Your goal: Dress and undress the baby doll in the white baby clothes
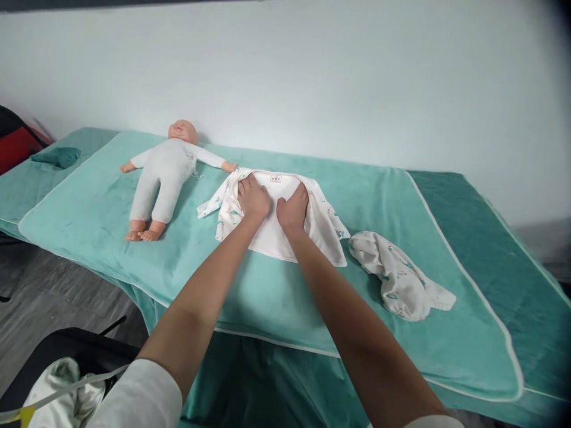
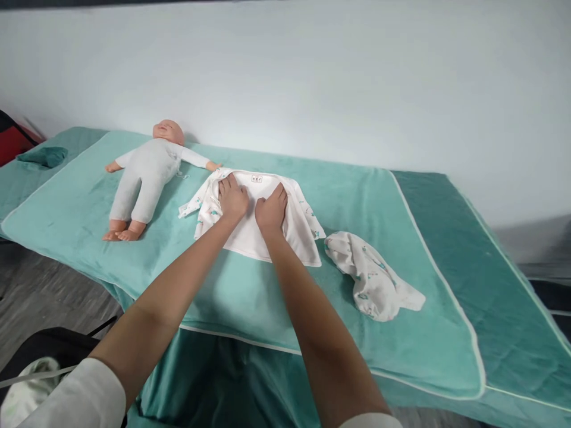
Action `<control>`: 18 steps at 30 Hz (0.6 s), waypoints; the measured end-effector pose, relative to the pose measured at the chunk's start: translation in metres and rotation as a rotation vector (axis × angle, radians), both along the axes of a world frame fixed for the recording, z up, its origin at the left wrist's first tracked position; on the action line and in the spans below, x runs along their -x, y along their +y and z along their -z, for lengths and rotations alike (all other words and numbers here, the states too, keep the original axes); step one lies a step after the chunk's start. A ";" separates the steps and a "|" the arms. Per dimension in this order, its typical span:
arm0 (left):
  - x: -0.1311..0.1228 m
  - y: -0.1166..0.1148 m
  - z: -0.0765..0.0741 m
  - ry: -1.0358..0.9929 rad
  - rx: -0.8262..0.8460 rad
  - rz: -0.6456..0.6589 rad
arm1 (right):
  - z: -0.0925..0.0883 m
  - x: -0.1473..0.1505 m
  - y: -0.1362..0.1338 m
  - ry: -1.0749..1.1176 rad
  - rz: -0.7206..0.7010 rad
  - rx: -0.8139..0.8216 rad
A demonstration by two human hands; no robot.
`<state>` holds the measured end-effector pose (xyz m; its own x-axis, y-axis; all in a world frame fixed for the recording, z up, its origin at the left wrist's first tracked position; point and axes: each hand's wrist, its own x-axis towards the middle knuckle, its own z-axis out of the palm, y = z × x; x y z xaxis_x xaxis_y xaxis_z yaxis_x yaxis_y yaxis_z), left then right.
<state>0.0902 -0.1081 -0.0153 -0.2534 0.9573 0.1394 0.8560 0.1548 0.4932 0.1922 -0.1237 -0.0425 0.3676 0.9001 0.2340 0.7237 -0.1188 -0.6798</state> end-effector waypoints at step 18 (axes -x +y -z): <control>0.004 0.007 0.028 0.278 -0.060 0.409 | 0.010 -0.002 0.030 -0.269 -0.117 0.249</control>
